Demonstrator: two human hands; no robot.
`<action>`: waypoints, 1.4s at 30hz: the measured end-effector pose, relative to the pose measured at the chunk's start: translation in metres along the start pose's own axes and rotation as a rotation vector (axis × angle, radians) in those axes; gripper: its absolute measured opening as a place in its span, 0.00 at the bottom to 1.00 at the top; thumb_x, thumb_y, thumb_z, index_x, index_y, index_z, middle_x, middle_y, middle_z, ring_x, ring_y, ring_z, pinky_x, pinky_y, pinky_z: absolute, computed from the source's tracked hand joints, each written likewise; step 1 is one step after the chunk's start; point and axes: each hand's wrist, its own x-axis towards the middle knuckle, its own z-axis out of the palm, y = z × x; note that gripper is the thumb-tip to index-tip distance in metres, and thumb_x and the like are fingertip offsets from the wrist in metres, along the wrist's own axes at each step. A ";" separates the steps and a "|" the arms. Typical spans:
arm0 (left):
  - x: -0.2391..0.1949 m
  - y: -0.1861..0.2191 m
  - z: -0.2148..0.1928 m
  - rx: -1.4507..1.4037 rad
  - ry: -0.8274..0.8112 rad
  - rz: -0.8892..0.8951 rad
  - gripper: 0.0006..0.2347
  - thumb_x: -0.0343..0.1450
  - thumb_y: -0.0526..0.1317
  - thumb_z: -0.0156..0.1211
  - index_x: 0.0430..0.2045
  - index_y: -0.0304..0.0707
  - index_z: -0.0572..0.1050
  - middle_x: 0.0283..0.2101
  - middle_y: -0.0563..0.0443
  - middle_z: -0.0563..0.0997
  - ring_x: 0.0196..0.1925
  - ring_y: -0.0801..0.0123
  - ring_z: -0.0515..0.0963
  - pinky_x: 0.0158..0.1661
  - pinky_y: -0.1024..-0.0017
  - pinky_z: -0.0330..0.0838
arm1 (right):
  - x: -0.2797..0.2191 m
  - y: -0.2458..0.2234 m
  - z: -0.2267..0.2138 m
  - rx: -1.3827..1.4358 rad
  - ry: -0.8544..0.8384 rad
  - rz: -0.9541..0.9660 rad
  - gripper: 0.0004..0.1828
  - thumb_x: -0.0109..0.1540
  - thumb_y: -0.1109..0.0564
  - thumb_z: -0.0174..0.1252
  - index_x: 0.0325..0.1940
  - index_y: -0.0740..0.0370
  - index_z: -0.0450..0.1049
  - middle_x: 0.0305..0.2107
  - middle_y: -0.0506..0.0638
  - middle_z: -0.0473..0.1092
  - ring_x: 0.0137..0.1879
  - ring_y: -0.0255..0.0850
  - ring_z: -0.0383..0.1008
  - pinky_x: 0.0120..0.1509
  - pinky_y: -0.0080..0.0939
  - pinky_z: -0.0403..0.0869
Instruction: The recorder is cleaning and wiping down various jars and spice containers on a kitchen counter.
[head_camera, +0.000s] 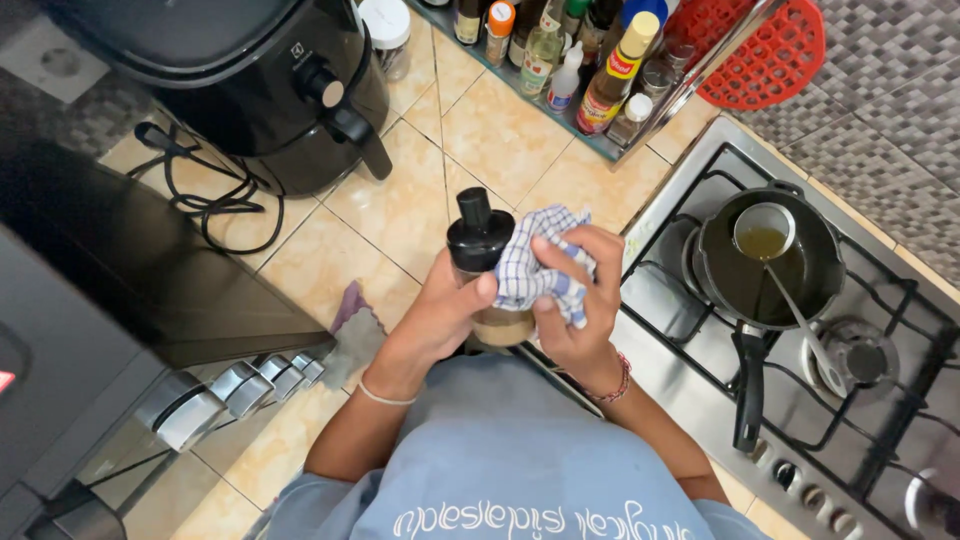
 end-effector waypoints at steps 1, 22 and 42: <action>0.001 0.000 0.003 0.000 -0.002 0.002 0.38 0.67 0.60 0.71 0.64 0.32 0.63 0.61 0.49 0.72 0.64 0.66 0.72 0.64 0.63 0.66 | 0.001 -0.001 0.001 -0.001 0.001 -0.003 0.21 0.68 0.48 0.57 0.58 0.64 0.76 0.52 0.59 0.65 0.58 0.55 0.66 0.68 0.55 0.68; 0.021 0.006 -0.016 0.878 0.266 0.724 0.37 0.57 0.44 0.86 0.57 0.38 0.66 0.53 0.46 0.75 0.54 0.64 0.76 0.56 0.70 0.73 | -0.016 0.012 0.013 1.394 -0.027 1.324 0.25 0.72 0.46 0.48 0.65 0.68 0.68 0.52 0.56 0.73 0.55 0.42 0.74 0.60 0.44 0.73; 0.090 -0.012 -0.105 1.193 0.561 0.554 0.33 0.61 0.48 0.82 0.54 0.31 0.70 0.51 0.42 0.75 0.57 0.54 0.73 0.60 0.60 0.68 | -0.041 0.042 0.024 0.265 -0.491 0.449 0.18 0.70 0.50 0.56 0.54 0.68 0.76 0.56 0.57 0.69 0.59 0.46 0.74 0.65 0.40 0.71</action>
